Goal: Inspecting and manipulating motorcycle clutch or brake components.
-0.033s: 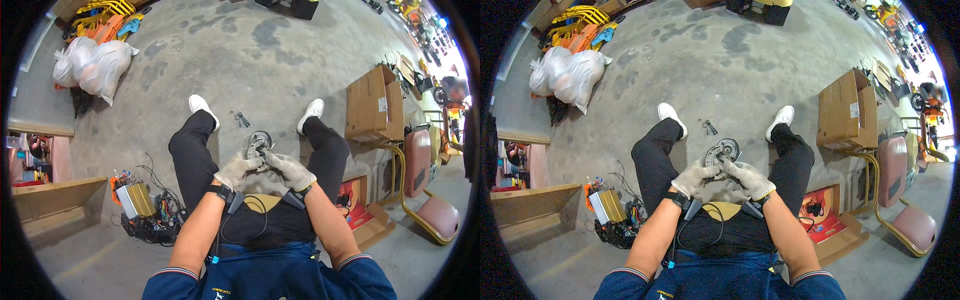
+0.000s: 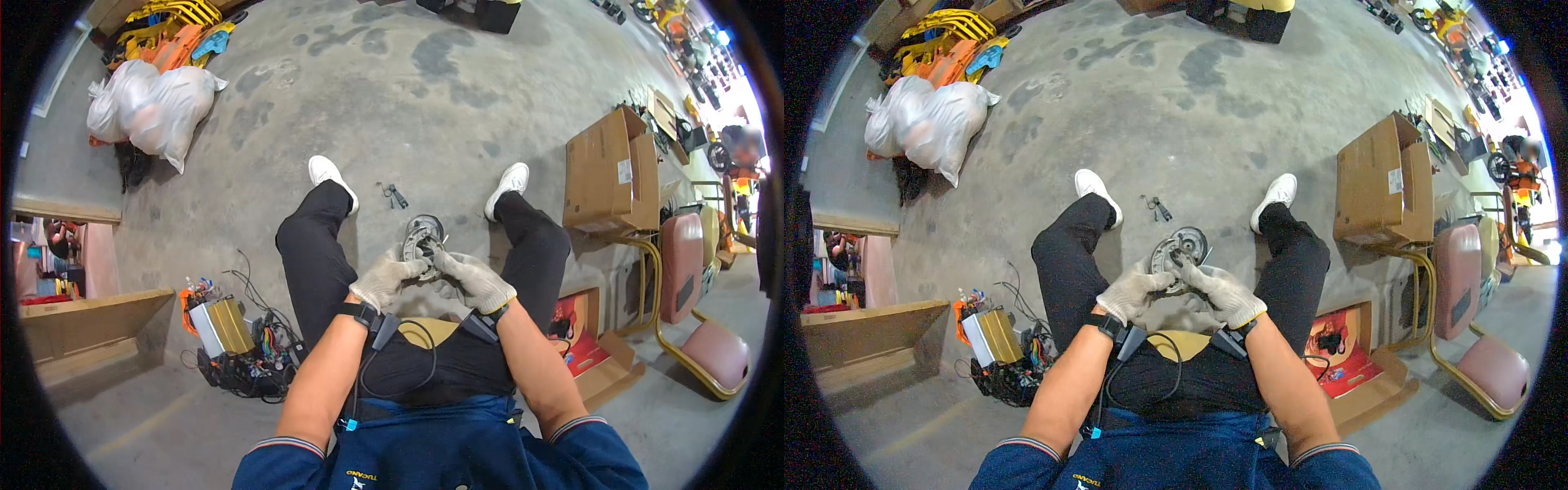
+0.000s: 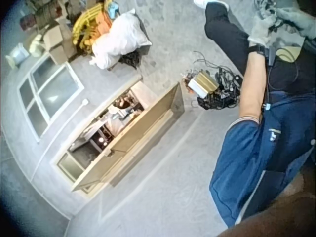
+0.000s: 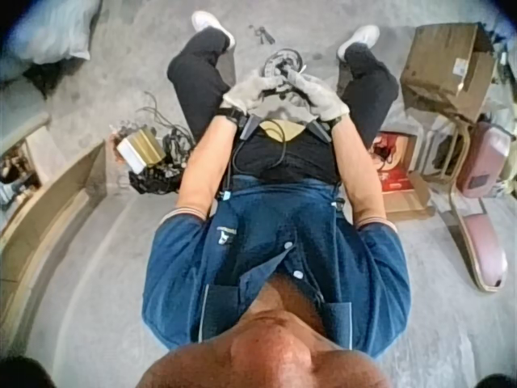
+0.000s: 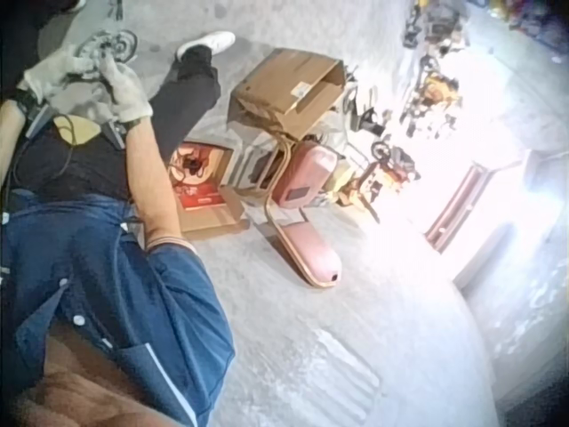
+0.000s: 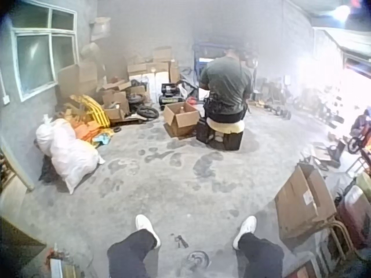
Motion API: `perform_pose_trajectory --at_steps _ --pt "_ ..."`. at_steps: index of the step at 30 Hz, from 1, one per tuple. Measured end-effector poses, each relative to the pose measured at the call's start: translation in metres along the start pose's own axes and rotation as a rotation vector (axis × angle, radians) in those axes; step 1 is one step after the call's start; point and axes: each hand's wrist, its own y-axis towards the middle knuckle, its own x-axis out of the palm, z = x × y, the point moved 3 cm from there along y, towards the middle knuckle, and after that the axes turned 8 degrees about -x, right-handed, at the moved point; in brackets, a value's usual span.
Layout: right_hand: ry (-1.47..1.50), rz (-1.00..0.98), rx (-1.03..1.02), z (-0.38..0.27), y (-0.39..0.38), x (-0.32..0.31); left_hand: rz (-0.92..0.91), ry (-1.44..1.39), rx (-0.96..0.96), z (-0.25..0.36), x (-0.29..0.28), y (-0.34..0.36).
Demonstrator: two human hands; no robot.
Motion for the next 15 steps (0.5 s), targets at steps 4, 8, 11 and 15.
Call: perform_pose_trajectory --at_steps 4,8,11,15 --pt "0.076 0.062 -0.019 0.002 0.001 -0.001 0.008 0.011 0.000 -0.002 -0.005 0.002" --pt "0.142 0.060 -0.031 0.002 0.000 -0.002 0.015 0.014 -0.013 -0.005 -0.011 0.006" --pt "0.149 0.043 -0.043 0.002 -0.001 -0.001 -0.004 -0.009 -0.004 -0.008 -0.013 0.008" --pt "0.178 0.026 -0.054 0.001 -0.001 -0.003 -0.020 -0.018 0.013 -0.009 -0.014 0.008"
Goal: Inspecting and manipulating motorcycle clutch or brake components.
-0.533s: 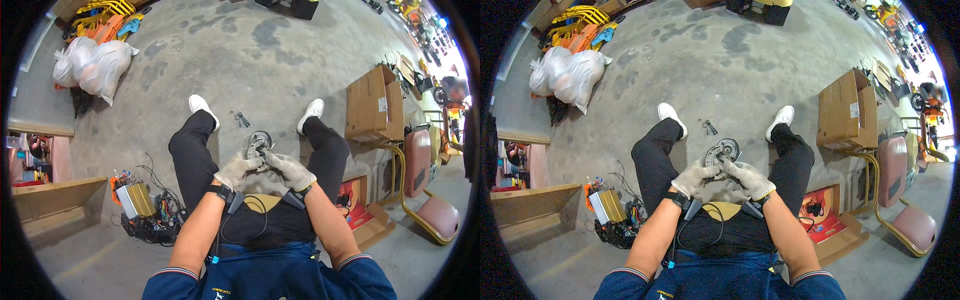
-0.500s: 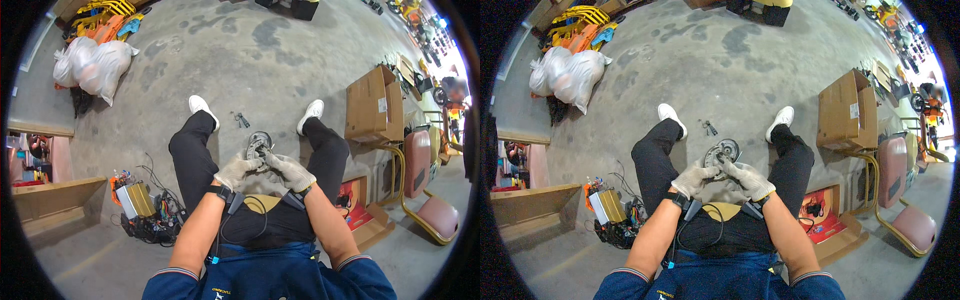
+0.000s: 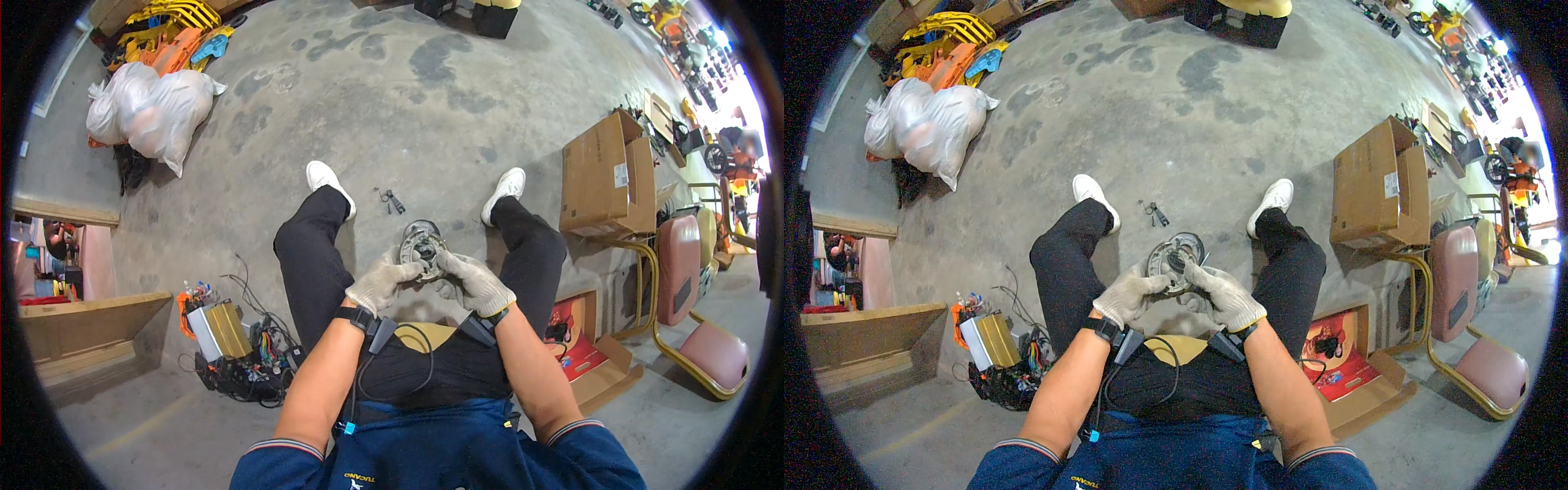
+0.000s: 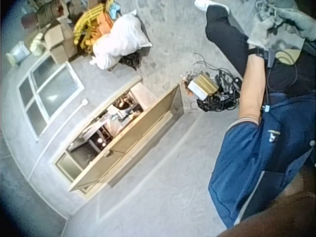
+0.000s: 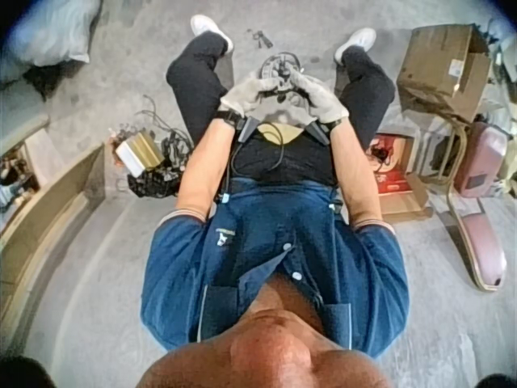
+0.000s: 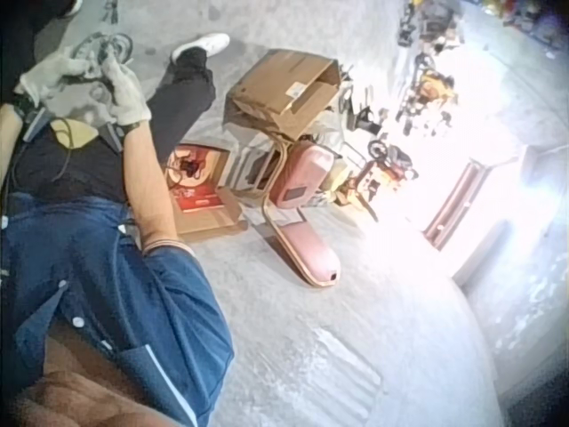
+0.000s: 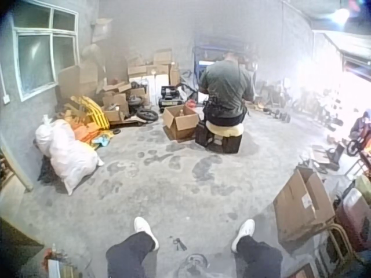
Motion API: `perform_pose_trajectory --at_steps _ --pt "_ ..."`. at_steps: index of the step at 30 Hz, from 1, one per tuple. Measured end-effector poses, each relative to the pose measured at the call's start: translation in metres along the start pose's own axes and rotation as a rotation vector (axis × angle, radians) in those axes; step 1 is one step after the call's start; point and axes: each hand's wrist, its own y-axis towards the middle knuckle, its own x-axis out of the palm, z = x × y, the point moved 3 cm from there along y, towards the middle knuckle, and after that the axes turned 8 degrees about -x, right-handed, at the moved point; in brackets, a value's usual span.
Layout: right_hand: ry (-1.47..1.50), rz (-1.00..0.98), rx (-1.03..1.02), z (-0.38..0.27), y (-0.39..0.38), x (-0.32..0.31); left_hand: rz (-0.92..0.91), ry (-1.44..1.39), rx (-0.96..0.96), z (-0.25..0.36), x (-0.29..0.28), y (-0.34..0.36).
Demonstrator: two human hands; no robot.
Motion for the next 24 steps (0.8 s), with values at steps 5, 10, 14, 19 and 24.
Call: perform_pose_trajectory --at_steps 5,10,14,19,24 --pt "-0.019 0.024 0.029 -0.0003 0.0009 -0.0023 0.005 0.052 -0.006 0.0030 0.0036 -0.0026" --pt "-0.048 0.032 0.014 -0.0023 0.0003 -0.0004 0.094 0.131 0.002 0.0056 0.0065 -0.0037" --pt "-0.111 0.039 -0.003 -0.0043 0.0006 0.0010 0.159 0.135 0.078 0.0061 0.0088 -0.0039" --pt "-0.121 0.070 -0.001 -0.0038 0.0001 0.0012 0.207 0.203 0.107 0.0065 0.0090 -0.0040" --pt "-0.134 0.033 -0.023 -0.0040 -0.0007 0.0029 0.252 0.255 0.073 0.0087 0.0103 -0.0064"
